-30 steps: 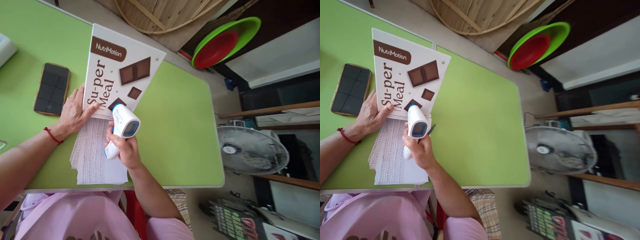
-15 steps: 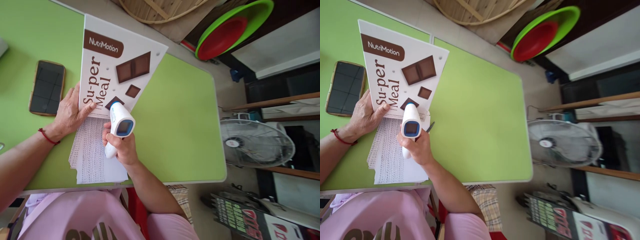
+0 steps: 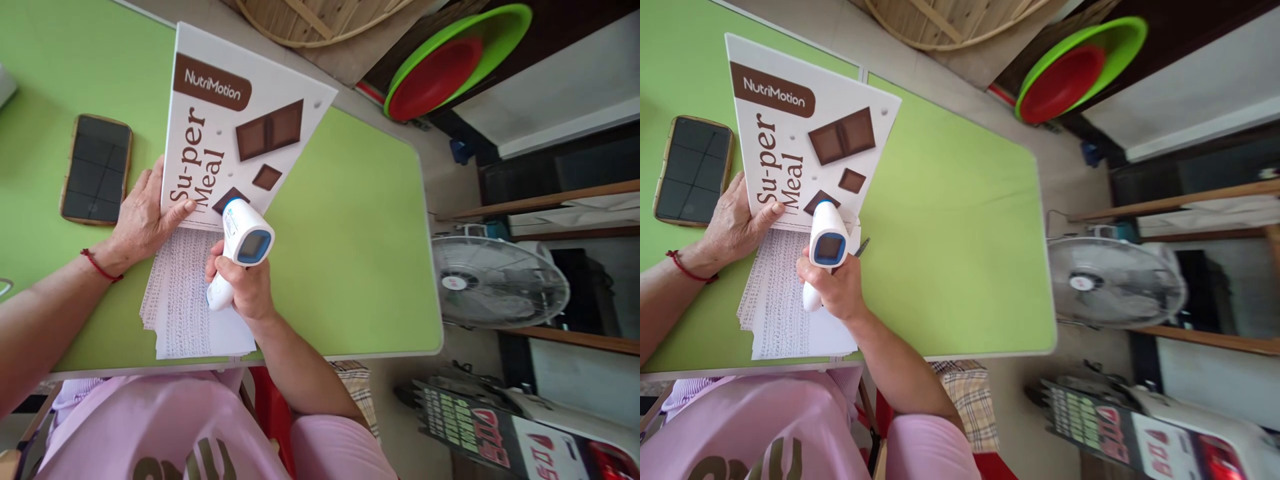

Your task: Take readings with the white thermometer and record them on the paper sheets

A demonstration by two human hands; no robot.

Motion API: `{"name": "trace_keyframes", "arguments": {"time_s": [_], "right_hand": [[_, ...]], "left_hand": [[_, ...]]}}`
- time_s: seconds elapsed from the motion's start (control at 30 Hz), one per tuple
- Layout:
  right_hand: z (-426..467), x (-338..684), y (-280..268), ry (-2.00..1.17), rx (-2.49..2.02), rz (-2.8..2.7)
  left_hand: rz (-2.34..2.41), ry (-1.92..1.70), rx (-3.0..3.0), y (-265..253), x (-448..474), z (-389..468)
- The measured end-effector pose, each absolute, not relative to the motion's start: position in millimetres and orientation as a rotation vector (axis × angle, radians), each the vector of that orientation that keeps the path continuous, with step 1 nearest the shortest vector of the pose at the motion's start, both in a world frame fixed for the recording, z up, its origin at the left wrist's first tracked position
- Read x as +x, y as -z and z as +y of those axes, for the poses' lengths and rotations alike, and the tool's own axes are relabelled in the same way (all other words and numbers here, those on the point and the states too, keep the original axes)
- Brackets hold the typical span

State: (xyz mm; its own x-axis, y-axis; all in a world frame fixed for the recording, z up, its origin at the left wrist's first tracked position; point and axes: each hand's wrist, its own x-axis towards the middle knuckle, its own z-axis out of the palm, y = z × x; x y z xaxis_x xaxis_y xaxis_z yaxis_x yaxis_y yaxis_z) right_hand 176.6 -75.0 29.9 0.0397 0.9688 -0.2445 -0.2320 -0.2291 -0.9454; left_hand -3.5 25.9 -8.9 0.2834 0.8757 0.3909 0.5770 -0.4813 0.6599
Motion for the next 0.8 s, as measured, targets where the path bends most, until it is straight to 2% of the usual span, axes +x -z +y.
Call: {"name": "trace_keyframes", "arguments": {"time_s": [0.8], "right_hand": [[-70, 184, -27, -1.483, -1.246, -0.895]], "left_hand": [[1.293, -1.049, 2.124, 17, -4, 33]]}}
